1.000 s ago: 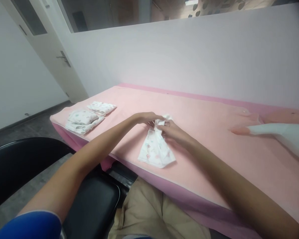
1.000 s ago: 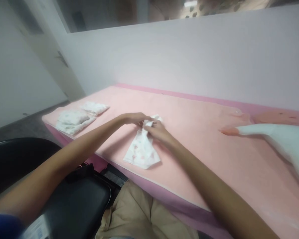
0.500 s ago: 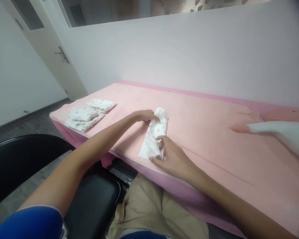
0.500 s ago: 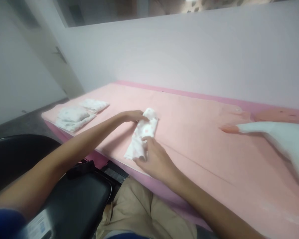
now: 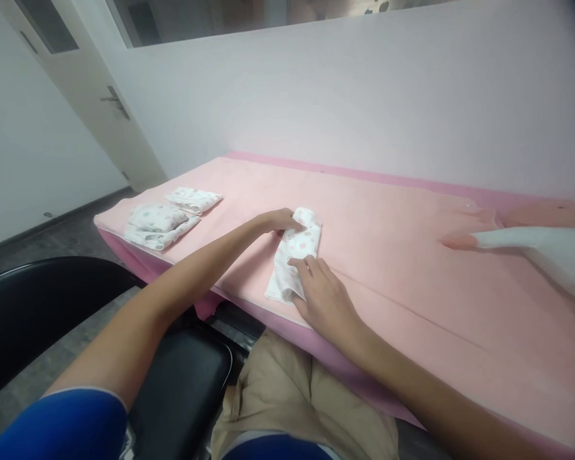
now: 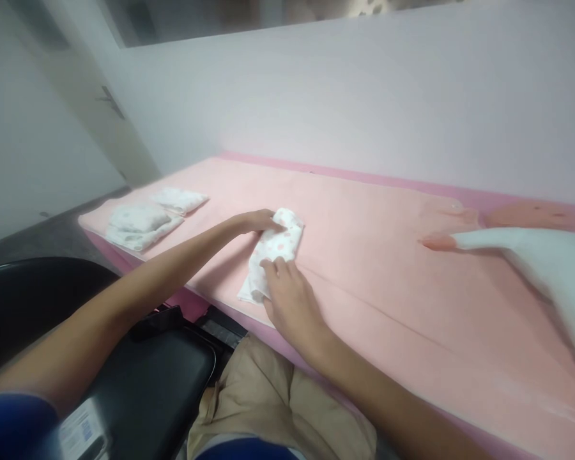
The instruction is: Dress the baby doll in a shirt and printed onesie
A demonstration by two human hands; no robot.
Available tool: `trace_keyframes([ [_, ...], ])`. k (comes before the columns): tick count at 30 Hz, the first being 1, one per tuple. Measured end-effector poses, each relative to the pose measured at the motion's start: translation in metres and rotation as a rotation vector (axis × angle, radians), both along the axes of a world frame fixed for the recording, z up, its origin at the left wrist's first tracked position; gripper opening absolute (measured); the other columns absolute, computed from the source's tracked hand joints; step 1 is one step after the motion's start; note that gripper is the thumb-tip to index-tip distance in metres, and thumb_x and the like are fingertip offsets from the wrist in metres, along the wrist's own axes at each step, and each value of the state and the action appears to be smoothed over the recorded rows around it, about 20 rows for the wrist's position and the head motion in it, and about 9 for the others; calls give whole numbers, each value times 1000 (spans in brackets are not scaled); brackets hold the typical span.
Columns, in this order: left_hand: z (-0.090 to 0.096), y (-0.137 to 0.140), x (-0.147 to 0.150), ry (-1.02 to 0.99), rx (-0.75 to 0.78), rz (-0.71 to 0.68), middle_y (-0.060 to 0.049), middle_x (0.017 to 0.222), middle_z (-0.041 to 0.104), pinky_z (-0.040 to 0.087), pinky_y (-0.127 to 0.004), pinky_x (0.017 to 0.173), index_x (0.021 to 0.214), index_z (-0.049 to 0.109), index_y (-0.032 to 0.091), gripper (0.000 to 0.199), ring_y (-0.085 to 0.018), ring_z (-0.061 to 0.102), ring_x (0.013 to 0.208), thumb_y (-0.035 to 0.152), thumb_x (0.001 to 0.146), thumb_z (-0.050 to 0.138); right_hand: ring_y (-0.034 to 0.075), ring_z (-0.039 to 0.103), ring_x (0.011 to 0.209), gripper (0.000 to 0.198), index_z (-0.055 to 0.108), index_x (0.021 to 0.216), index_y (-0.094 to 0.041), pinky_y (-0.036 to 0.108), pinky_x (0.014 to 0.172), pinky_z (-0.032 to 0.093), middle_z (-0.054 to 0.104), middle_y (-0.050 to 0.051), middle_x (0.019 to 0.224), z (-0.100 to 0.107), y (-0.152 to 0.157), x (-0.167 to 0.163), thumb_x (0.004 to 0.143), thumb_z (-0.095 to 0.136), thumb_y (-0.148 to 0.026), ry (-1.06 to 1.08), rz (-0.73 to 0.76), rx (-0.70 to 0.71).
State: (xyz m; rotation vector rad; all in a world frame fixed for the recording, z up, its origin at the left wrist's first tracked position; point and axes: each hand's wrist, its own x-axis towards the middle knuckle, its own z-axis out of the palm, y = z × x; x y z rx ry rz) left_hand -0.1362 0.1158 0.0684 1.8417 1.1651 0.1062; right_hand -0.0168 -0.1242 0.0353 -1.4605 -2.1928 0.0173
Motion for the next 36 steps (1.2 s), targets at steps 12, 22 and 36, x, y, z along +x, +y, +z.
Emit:
trace_keyframes([
  [12, -7, -9, 2, -54, 81, 80, -8, 91, 76, 49, -27, 61, 98, 72, 15, 26, -20, 68, 75, 29, 78, 84, 21, 58, 74, 12, 67, 91, -19, 34, 70, 41, 66, 3, 78, -8, 14, -11, 102, 69, -23, -74, 43, 313],
  [22, -24, -45, -24, -294, 193, 244, -19, 137, 67, 60, -36, 87, 142, 51, 15, 80, -27, 71, 110, 37, 76, 91, 23, 57, 82, 19, 66, 89, -18, 37, 75, 40, 66, 6, 86, -10, 8, -11, 104, 66, -32, -112, 90, 326],
  [36, -20, -187, -83, -130, 293, 273, -4, 100, 76, 50, -34, 78, 132, 58, 23, 62, -23, 69, 87, 71, 94, 63, 25, 56, 87, 16, 65, 112, -18, 38, 79, 42, 68, 6, 96, -22, -17, -6, 98, 59, -13, -38, 42, 304],
])
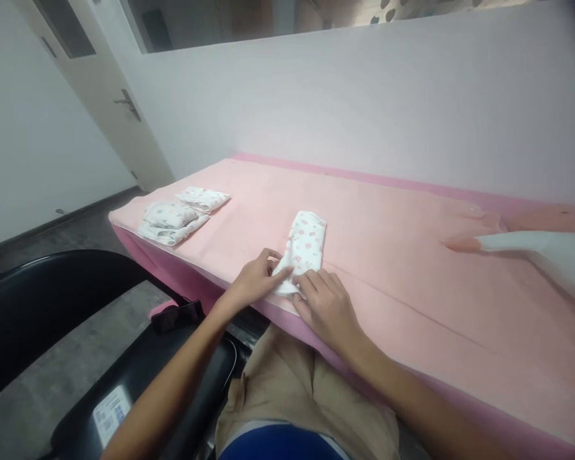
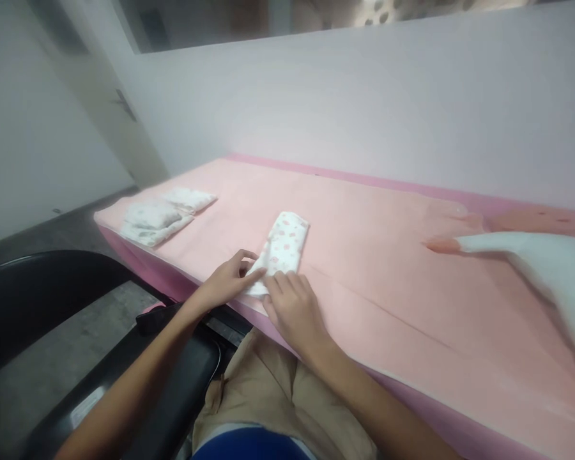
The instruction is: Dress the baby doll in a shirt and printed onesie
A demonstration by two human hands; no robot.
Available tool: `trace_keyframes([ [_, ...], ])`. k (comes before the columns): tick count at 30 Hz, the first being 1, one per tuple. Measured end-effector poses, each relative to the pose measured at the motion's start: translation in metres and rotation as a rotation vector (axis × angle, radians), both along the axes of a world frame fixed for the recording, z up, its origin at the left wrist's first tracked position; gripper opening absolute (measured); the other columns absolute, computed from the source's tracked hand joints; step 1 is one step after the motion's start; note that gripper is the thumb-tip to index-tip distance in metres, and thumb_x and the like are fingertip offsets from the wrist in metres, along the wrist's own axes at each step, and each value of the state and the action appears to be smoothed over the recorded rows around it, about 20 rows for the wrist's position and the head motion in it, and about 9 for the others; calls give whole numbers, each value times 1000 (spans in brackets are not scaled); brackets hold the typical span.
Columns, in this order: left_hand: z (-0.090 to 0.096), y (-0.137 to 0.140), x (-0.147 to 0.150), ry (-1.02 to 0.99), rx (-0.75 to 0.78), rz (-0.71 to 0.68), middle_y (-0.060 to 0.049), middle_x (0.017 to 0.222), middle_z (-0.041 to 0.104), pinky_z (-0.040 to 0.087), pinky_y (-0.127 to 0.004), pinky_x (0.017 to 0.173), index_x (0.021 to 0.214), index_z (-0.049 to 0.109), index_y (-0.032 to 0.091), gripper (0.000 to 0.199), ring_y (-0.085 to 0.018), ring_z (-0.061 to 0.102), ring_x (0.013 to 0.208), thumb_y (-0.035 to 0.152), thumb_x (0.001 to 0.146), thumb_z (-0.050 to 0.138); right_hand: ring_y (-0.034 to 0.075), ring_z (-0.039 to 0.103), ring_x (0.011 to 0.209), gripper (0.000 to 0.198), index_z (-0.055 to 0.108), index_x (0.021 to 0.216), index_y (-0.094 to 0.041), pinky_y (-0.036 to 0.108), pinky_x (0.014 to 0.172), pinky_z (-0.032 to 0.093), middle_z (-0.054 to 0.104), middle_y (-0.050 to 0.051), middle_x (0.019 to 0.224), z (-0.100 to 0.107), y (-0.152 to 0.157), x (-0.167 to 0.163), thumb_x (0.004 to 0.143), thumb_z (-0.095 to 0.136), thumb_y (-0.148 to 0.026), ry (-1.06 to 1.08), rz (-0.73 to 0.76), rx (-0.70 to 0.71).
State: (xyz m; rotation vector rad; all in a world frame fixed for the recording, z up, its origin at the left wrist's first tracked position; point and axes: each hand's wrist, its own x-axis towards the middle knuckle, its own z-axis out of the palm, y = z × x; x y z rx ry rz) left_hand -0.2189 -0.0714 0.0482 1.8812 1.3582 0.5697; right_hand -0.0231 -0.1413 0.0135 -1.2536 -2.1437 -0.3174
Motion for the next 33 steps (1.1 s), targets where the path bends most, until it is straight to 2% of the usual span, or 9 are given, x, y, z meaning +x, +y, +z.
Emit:
trace_keyframes([
  [4, -1, -5, 4, -30, 6, 63, -5, 112, 78, 49, -34, 81, 126, 60, 24, 54, -24, 70, 92, 66, 93, 66, 26, 56, 88, 25, 64, 112, -19, 38, 79, 41, 68, 6, 100, -3, -6, 7, 90, 62, -8, 7, -52, -42],
  [7, -4, -8, 5, -7, 39, 94, -1, 96, 77, 46, -33, 76, 125, 60, 25, 46, -24, 69, 84, 59, 95, 64, 24, 54, 85, 25, 62, 108, -20, 37, 77, 40, 66, 5, 95, -7, -10, 16, 89, 59, -3, 16, -68, -54],
  [10, -8, -12, 5, 67, 117, 122, 2, 79, 69, 42, -31, 72, 127, 60, 24, 41, -23, 65, 77, 51, 96, 62, 24, 54, 84, 21, 61, 106, -20, 36, 77, 40, 65, 4, 93, -10, -15, 23, 91, 59, -5, 23, -60, -51],
  [14, -12, -20, 7, 131, 198, 151, 2, 77, 66, 38, -30, 70, 123, 61, 24, 33, -22, 63, 74, 45, 98, 59, 23, 55, 83, 19, 61, 106, -20, 36, 76, 42, 65, 4, 93, -13, -18, 24, 93, 60, -7, 44, -68, -85],
  [17, -13, -23, 7, 158, 221, 180, 0, 79, 66, 36, -31, 70, 107, 63, 23, 28, -23, 61, 74, 50, 99, 58, 24, 57, 87, 18, 61, 108, -20, 37, 78, 45, 65, 5, 96, -14, -19, 22, 94, 60, -9, 61, -78, -125],
  [20, -13, -24, 6, 133, 221, 193, -1, 77, 65, 36, -31, 69, 87, 59, 23, 36, -22, 58, 72, 57, 99, 57, 27, 58, 95, 21, 61, 112, -20, 39, 82, 48, 66, 9, 106, -14, -19, 22, 94, 58, -10, 83, -75, -150],
  [22, -12, -24, 5, 79, 207, 199, -1, 73, 63, 36, -31, 67, 81, 57, 22, 42, -21, 56, 70, 60, 99, 56, 29, 59, 99, 24, 60, 116, -20, 41, 84, 50, 65, 11, 112, -14, -19, 23, 94, 58, -11, 112, -79, -167],
  [28, -14, -24, -3, -92, 106, 182, 1, 71, 60, 37, -27, 64, 80, 62, 21, 45, -17, 54, 69, 62, 98, 59, 30, 59, 100, 30, 58, 119, -20, 42, 85, 51, 64, 10, 110, -12, -19, 22, 90, 63, -11, 205, -130, -230],
  [33, -17, -25, -6, -176, 68, 197, 2, 69, 56, 36, -26, 63, 78, 57, 20, 50, -15, 50, 67, 66, 97, 62, 33, 57, 110, 45, 60, 129, -18, 46, 92, 51, 64, 14, 124, -2, -12, 8, 86, 70, -8, 105, -152, -178],
])
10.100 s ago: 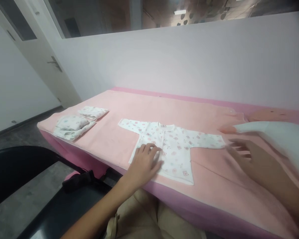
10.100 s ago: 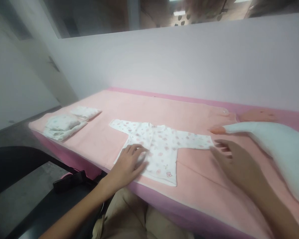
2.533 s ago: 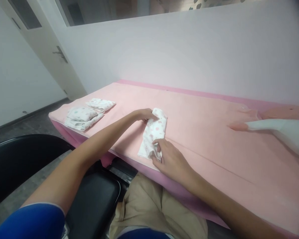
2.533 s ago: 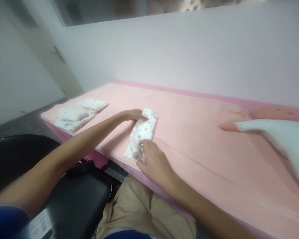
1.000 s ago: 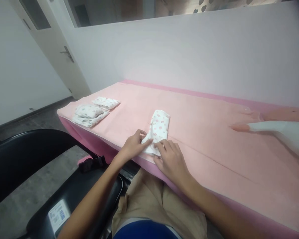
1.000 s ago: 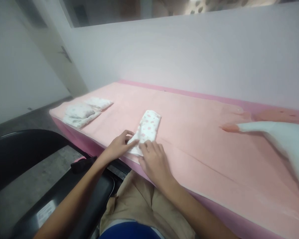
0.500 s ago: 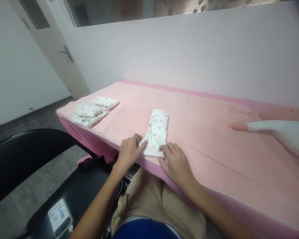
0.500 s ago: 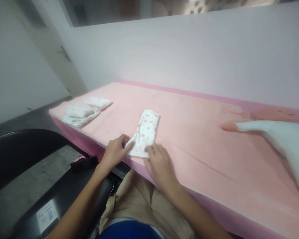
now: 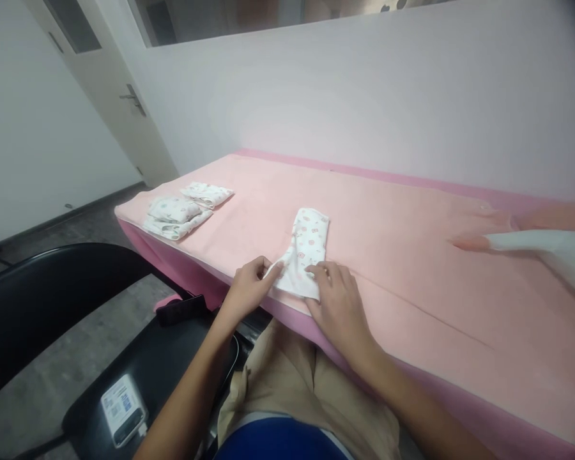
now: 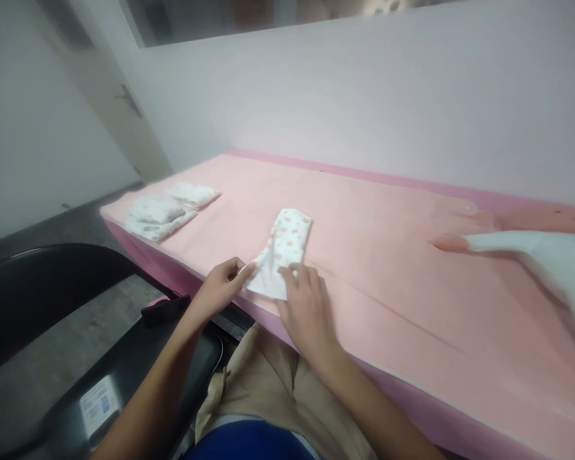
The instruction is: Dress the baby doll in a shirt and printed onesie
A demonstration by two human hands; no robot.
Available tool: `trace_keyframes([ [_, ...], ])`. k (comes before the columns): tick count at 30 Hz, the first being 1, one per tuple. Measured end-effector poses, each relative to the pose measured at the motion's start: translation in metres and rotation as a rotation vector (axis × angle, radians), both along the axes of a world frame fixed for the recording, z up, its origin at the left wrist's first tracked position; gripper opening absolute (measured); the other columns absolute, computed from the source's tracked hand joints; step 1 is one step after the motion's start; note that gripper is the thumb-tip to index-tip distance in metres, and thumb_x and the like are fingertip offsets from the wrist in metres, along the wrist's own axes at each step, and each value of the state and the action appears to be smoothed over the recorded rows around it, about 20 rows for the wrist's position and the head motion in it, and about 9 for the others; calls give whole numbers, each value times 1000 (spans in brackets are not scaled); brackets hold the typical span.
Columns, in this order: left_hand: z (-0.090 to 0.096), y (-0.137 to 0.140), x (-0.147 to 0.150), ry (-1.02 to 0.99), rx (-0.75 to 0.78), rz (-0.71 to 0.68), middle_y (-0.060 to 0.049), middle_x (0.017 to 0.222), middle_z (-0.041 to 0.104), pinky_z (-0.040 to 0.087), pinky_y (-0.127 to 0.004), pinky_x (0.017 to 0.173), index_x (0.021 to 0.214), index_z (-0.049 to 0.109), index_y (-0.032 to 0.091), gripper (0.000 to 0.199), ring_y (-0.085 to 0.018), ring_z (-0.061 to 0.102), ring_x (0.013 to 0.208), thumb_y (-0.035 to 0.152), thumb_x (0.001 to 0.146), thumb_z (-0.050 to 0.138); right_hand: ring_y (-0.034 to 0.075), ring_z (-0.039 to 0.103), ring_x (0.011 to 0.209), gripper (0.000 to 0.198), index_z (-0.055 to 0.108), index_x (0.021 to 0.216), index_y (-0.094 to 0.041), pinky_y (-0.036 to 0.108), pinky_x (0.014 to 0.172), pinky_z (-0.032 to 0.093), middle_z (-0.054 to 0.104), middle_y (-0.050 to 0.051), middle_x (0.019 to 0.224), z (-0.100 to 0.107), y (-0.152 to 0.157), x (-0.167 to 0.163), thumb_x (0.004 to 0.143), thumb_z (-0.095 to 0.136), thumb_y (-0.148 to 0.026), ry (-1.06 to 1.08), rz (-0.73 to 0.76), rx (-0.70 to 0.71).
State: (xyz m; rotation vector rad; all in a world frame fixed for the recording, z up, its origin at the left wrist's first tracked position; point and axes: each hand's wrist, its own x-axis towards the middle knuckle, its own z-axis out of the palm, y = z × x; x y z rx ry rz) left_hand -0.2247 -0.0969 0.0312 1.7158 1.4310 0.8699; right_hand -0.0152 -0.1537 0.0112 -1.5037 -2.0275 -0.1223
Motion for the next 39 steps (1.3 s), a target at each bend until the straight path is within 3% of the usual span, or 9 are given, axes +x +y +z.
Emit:
trace_keyframes([
  [7, 18, -8, 9, -129, 33, -62, 0, 74, 59, 44, -28, 69, 84, 60, 21, 47, -17, 55, 72, 64, 102, 55, 33, 58, 119, 61, 57, 148, -19, 47, 98, 50, 65, 14, 136, 7, 22, -23, 90, 74, -14, 8, 59, 57],
  [13, 21, -16, 10, -190, 121, -137, -4, 92, 67, 50, -32, 88, 89, 61, 22, 42, -21, 61, 91, 52, 110, 41, 28, 65, 97, 41, 67, 142, -21, 41, 88, 50, 75, 10, 112, 6, 30, -19, 103, 60, -16, 57, 6, 97],
  [16, 12, -13, 10, -114, 167, -167, -6, 109, 72, 48, -37, 102, 104, 67, 24, 37, -25, 63, 109, 45, 112, 38, 26, 65, 88, 33, 71, 136, -20, 40, 82, 48, 76, 8, 101, 8, 31, -17, 110, 52, -24, 81, -16, 125],
  [19, 5, -5, 15, 58, 259, -214, -6, 114, 73, 46, -41, 105, 112, 68, 24, 30, -27, 59, 115, 40, 111, 43, 25, 64, 85, 33, 75, 128, -18, 39, 79, 47, 75, 8, 95, 10, 31, -16, 112, 48, -28, 91, -23, 138],
  [26, -4, 14, 31, 366, 452, -430, -12, 116, 67, 46, -48, 104, 104, 65, 19, 20, -31, 57, 116, 32, 107, 50, 25, 63, 93, 31, 78, 120, -19, 39, 80, 49, 74, 10, 107, 12, 30, -18, 112, 49, -28, 127, -27, 155],
  [33, -6, 18, 36, 78, 253, -241, -7, 95, 71, 51, -41, 91, 95, 67, 21, 26, -25, 64, 95, 32, 107, 45, 27, 63, 98, 31, 76, 120, -18, 41, 84, 52, 73, 12, 116, 15, 28, -15, 111, 49, -27, 197, -16, 157],
  [36, -5, 16, 33, -36, 165, -197, -5, 102, 74, 53, -37, 86, 107, 70, 22, 26, -23, 68, 90, 39, 107, 50, 26, 65, 96, 31, 75, 114, -19, 39, 81, 51, 74, 11, 108, 15, 28, -10, 111, 46, -30, 278, -8, 137],
  [39, -6, 14, 31, -82, 157, -184, -7, 115, 75, 55, -36, 89, 116, 70, 22, 26, -21, 71, 92, 41, 106, 55, 21, 63, 79, 36, 70, 93, -21, 33, 70, 45, 71, 6, 88, 17, 29, -5, 113, 45, -37, 401, -36, 79],
])
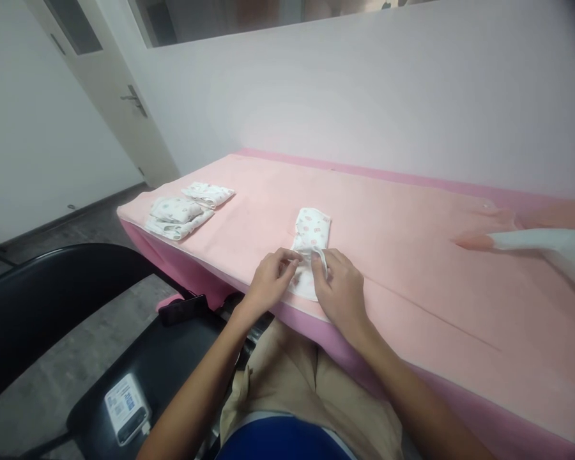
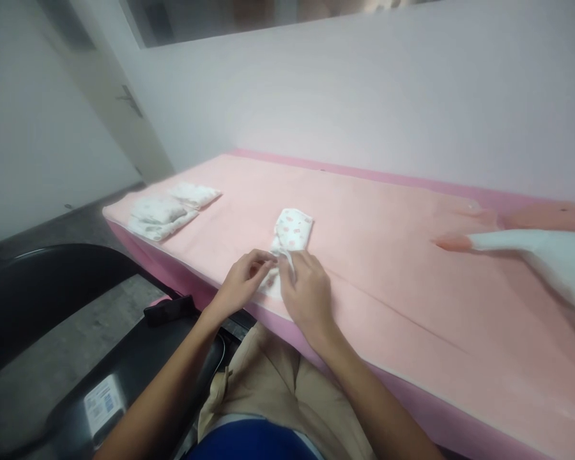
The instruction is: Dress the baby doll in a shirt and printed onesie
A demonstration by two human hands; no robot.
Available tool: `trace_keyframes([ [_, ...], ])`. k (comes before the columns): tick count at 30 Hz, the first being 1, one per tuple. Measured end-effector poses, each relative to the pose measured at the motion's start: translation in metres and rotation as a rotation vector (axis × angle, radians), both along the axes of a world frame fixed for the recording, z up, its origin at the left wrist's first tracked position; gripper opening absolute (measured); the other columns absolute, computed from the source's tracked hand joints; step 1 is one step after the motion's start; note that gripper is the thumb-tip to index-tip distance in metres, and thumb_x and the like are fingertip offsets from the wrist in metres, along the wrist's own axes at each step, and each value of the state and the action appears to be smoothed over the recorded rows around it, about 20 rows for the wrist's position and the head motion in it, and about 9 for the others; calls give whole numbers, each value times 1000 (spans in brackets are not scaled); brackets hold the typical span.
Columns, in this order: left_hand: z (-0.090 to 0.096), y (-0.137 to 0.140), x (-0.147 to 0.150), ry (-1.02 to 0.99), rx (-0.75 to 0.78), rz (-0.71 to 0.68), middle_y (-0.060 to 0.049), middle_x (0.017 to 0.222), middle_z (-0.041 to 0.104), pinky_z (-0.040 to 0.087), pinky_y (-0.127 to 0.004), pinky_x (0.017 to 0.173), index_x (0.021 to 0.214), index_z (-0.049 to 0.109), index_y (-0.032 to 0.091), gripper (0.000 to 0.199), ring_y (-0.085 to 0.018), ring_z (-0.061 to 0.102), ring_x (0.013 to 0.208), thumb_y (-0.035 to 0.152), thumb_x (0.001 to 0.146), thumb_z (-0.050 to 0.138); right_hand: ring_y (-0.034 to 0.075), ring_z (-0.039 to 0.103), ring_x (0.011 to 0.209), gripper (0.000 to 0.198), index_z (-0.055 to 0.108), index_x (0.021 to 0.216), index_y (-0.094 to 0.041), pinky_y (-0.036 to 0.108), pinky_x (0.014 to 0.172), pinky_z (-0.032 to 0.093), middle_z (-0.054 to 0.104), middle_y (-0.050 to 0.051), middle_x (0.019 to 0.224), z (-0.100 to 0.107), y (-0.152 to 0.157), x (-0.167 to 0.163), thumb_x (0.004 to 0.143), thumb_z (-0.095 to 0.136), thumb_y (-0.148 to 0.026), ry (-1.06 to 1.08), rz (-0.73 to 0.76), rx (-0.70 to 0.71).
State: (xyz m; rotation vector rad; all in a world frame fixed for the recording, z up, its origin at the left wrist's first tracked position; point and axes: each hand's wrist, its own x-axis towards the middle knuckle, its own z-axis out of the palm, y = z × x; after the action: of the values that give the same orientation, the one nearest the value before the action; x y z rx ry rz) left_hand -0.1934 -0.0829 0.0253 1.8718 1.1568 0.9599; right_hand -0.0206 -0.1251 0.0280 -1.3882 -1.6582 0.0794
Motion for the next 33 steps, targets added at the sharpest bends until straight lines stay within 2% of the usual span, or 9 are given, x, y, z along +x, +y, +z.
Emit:
trace_keyframes([
  [3, -2, 1, 1, 0, 2, -5, -7, 123, 75, 56, -36, 89, 119, 69, 22, 26, -22, 72, 98, 42, 105, 58, 18, 56, 67, 44, 61, 77, -22, 31, 63, 38, 64, 2, 74, 3, 0, 5, 112, 46, -45, 87, -44, -67],
  [7, -4, 6, 5, 7, -20, -7, -8, 125, 75, 57, -34, 84, 122, 68, 24, 29, -21, 72, 97, 45, 106, 57, 16, 51, 60, 49, 59, 74, -22, 29, 58, 33, 61, 0, 66, 7, 1, 13, 109, 47, -54, 210, -75, -170],
  [12, -3, 12, 6, -2, -41, 5, -5, 117, 77, 56, -33, 79, 117, 70, 23, 28, -17, 70, 77, 45, 105, 58, 19, 61, 69, 50, 63, 74, -21, 29, 63, 39, 67, 2, 71, 15, 7, 34, 103, 54, -60, 347, -87, -268],
  [16, -5, 12, 7, 17, -25, -6, -3, 112, 77, 56, -33, 81, 115, 72, 23, 29, -16, 68, 73, 45, 105, 58, 22, 66, 76, 46, 64, 75, -21, 30, 68, 42, 70, 2, 76, 22, 13, 56, 99, 59, -59, 337, -87, -395],
  [19, -5, 11, 6, 26, -22, 2, -4, 112, 78, 56, -34, 85, 115, 74, 23, 33, -19, 71, 85, 49, 106, 55, 21, 65, 75, 41, 67, 78, -21, 30, 68, 43, 68, 1, 74, 25, 11, 62, 98, 60, -56, 327, -55, -416],
  [22, -4, 12, 3, -22, -53, 17, -6, 119, 78, 54, -35, 96, 116, 74, 23, 44, -24, 72, 105, 56, 109, 47, 19, 62, 70, 32, 73, 90, -21, 29, 64, 42, 67, 0, 74, 28, 4, 49, 99, 63, -51, 314, -3, -330],
  [25, -2, 16, -4, -95, -123, 74, -8, 113, 79, 54, -36, 98, 116, 74, 20, 57, -24, 72, 104, 65, 109, 40, 18, 62, 73, 16, 75, 105, -21, 30, 68, 46, 68, 0, 81, 27, -6, 24, 97, 68, -33, 185, 122, -199],
  [28, 1, 17, -16, -79, -193, 136, -8, 108, 79, 55, -35, 89, 116, 74, 18, 63, -24, 72, 95, 72, 105, 43, 22, 64, 86, 14, 74, 109, -19, 35, 79, 50, 70, 5, 95, 19, -14, 0, 96, 67, -18, -121, 286, -117],
  [33, 9, 6, -29, 113, -154, 104, -5, 106, 79, 54, -35, 87, 119, 71, 21, 48, -24, 73, 97, 63, 97, 65, 28, 61, 95, 17, 73, 112, -18, 43, 85, 52, 68, 9, 105, 0, -22, -17, 99, 63, -13, -405, 334, -104],
])
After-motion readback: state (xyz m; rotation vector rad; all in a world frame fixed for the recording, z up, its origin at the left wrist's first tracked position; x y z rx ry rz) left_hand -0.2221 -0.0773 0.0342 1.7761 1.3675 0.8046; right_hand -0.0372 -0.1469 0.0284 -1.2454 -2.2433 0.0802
